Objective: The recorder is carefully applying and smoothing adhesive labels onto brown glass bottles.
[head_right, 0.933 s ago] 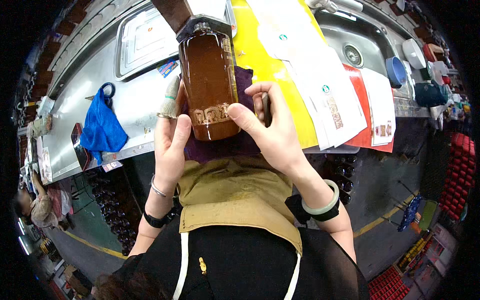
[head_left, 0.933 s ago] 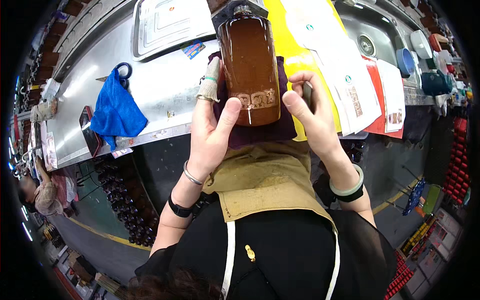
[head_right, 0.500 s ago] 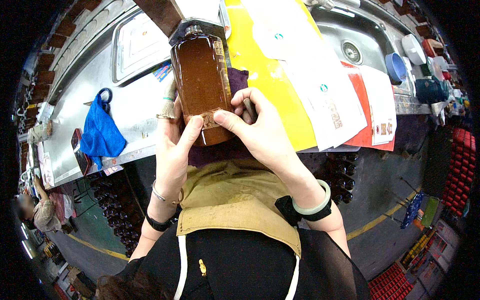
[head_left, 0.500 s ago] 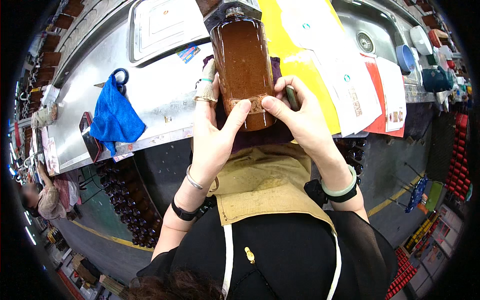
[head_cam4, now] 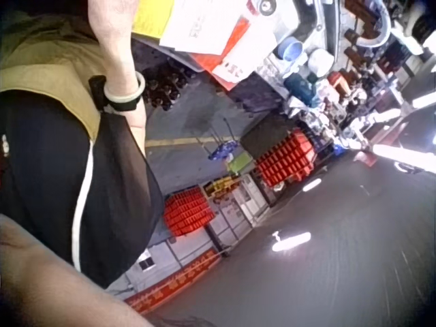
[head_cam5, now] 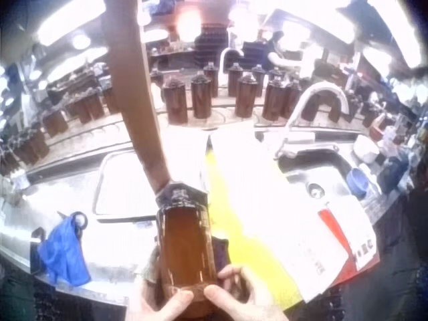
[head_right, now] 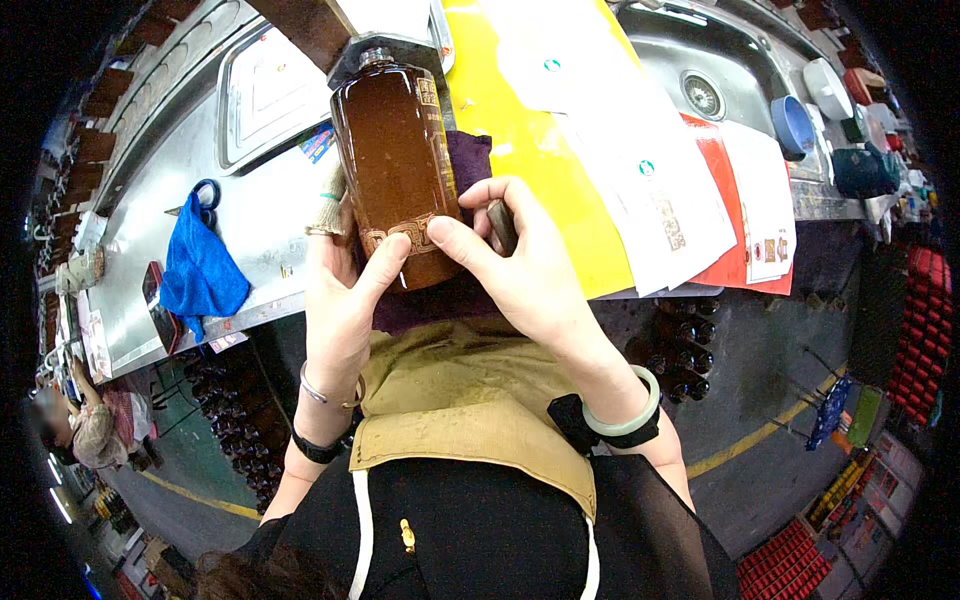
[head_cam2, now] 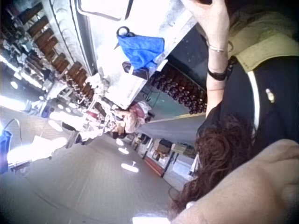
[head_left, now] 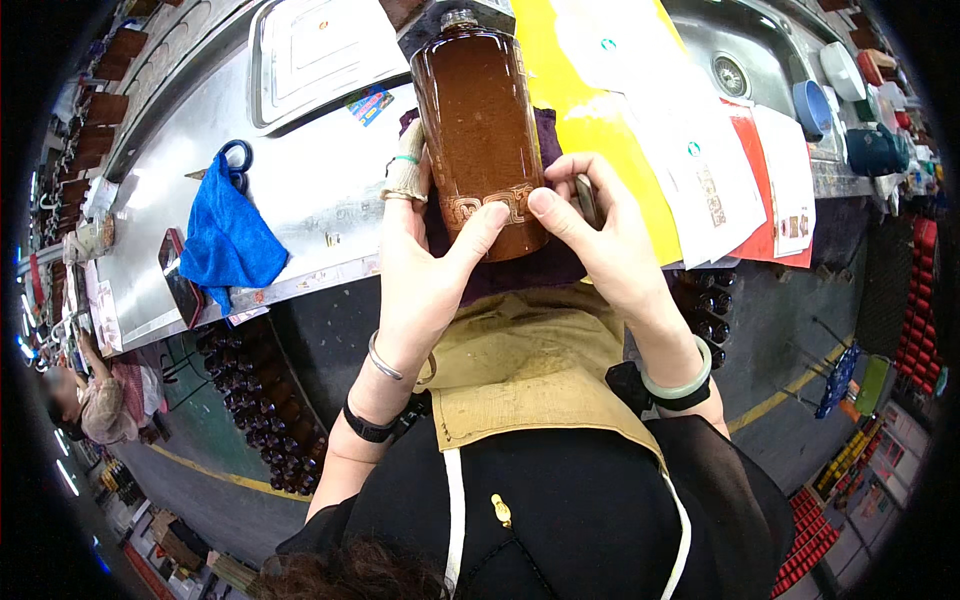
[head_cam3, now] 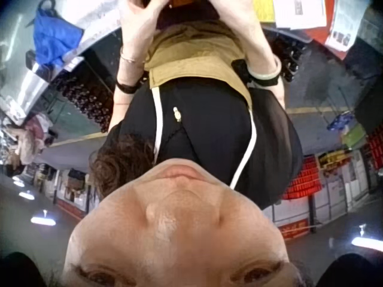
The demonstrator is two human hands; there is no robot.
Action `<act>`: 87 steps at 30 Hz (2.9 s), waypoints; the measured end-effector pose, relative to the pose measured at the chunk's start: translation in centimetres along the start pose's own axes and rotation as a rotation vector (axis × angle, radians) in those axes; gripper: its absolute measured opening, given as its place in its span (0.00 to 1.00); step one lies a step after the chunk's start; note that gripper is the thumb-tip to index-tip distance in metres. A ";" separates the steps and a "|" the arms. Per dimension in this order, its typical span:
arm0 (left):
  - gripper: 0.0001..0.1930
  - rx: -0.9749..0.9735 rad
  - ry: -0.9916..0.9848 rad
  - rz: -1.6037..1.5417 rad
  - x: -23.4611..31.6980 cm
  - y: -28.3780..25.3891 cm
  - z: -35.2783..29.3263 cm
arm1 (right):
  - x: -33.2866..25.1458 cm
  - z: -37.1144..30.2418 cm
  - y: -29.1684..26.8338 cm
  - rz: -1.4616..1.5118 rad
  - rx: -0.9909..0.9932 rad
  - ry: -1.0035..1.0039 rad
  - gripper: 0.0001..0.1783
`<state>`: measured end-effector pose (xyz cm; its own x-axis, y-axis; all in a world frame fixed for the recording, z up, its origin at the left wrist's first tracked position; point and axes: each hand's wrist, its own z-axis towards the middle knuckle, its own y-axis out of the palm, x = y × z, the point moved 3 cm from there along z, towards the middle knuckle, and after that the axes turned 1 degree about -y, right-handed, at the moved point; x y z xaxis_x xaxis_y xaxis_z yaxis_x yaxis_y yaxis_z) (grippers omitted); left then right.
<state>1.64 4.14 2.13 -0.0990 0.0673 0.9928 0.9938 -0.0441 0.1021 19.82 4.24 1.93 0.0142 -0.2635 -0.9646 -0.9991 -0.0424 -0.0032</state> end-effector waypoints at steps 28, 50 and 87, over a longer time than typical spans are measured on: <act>0.44 0.033 0.305 0.255 0.0 -1.5 -1.5 | -0.2 0.0 -0.6 0.155 -0.014 0.056 0.22; 0.36 0.113 0.646 1.114 0.7 1.5 -3.1 | -2.1 -0.3 -1.2 0.034 0.237 -0.381 0.17; 0.44 0.242 0.562 0.649 -0.4 -1.0 -1.6 | -6.7 -2.7 1.0 -0.898 -0.193 -1.196 0.19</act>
<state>0.63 2.59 1.69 0.5396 -0.3995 0.7411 0.8402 0.3121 -0.4435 18.80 3.32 9.09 0.4648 0.8323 -0.3019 -0.6547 0.0937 -0.7500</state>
